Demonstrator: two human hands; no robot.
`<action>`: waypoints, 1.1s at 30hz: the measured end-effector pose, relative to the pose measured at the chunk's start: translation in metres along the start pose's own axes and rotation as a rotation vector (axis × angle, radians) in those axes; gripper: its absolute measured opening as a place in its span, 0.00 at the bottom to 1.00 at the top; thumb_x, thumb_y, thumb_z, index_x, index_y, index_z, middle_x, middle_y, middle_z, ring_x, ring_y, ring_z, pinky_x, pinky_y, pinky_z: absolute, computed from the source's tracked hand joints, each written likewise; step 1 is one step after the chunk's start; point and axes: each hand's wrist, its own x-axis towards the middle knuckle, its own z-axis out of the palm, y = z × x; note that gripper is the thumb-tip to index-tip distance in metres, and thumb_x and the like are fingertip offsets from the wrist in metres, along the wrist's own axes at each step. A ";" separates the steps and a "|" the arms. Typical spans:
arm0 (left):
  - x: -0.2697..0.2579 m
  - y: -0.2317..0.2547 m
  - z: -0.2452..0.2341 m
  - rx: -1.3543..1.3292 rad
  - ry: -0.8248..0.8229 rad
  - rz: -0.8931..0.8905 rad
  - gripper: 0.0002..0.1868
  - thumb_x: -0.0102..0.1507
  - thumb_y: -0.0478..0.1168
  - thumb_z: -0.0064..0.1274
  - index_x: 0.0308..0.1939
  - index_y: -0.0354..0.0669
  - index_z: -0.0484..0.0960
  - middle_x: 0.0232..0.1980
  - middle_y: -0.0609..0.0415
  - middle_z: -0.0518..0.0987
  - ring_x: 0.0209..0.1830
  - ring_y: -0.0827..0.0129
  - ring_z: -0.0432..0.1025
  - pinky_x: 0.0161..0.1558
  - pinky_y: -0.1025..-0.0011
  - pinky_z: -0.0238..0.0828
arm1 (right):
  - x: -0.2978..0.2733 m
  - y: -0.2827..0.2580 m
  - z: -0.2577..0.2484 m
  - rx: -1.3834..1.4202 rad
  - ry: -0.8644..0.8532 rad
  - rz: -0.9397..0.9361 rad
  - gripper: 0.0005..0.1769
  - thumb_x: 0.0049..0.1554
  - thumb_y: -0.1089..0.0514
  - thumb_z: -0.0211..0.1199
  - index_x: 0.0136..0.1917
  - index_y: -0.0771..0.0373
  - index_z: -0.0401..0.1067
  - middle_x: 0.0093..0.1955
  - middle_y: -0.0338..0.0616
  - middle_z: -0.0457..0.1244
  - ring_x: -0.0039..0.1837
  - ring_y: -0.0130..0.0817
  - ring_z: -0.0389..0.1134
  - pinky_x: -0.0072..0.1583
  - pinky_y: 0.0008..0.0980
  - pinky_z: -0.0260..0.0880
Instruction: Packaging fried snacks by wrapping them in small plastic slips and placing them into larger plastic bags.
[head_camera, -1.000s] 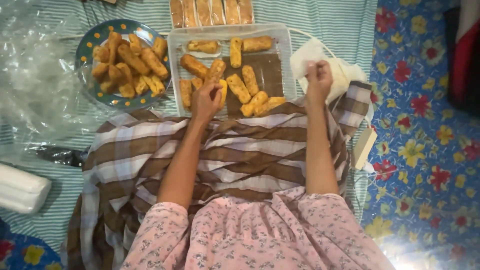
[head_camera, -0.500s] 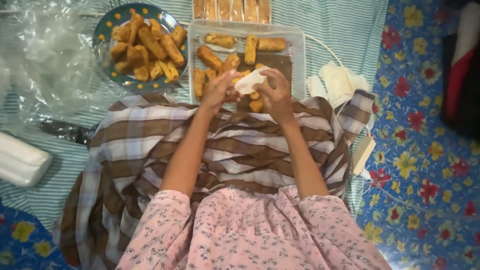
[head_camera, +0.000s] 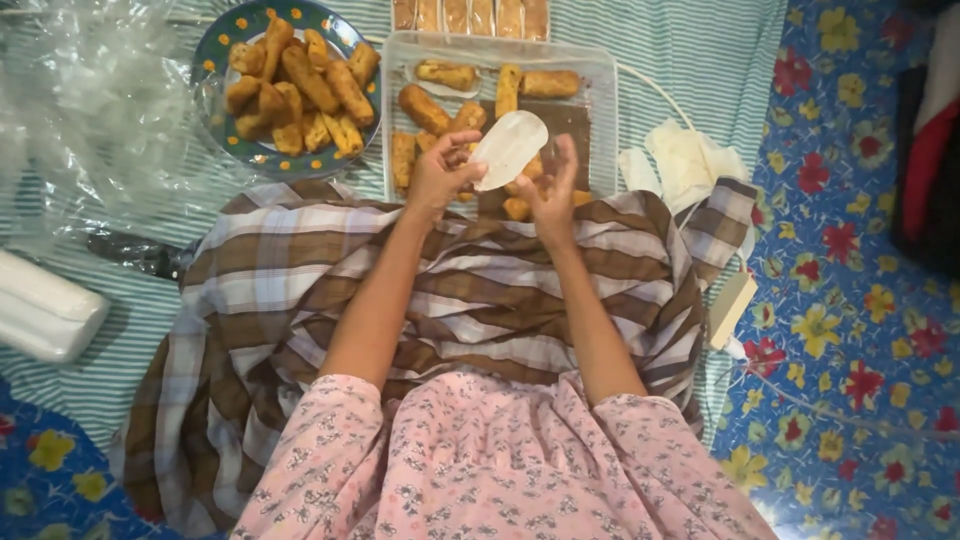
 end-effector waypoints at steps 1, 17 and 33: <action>0.002 -0.004 -0.002 0.003 0.000 -0.002 0.30 0.57 0.27 0.67 0.63 0.40 0.77 0.39 0.53 0.82 0.31 0.68 0.82 0.30 0.71 0.87 | 0.000 0.003 0.002 0.002 0.002 0.002 0.57 0.60 0.56 0.75 0.86 0.52 0.36 0.85 0.49 0.38 0.83 0.47 0.43 0.75 0.46 0.55; 0.007 -0.024 0.000 0.368 -0.110 0.051 0.26 0.55 0.30 0.69 0.57 0.49 0.85 0.38 0.53 0.85 0.28 0.76 0.77 0.27 0.77 0.80 | 0.026 0.043 0.012 0.625 0.443 0.546 0.19 0.51 0.62 0.77 0.55 0.61 0.77 0.51 0.53 0.72 0.52 0.44 0.77 0.52 0.41 0.81; 0.013 -0.044 -0.001 0.624 -0.017 0.042 0.20 0.53 0.32 0.67 0.47 0.58 0.89 0.36 0.61 0.86 0.31 0.78 0.79 0.35 0.79 0.79 | 0.022 0.050 0.001 0.980 0.171 0.738 0.26 0.63 0.44 0.61 0.69 0.57 0.66 0.70 0.54 0.65 0.66 0.56 0.71 0.66 0.59 0.72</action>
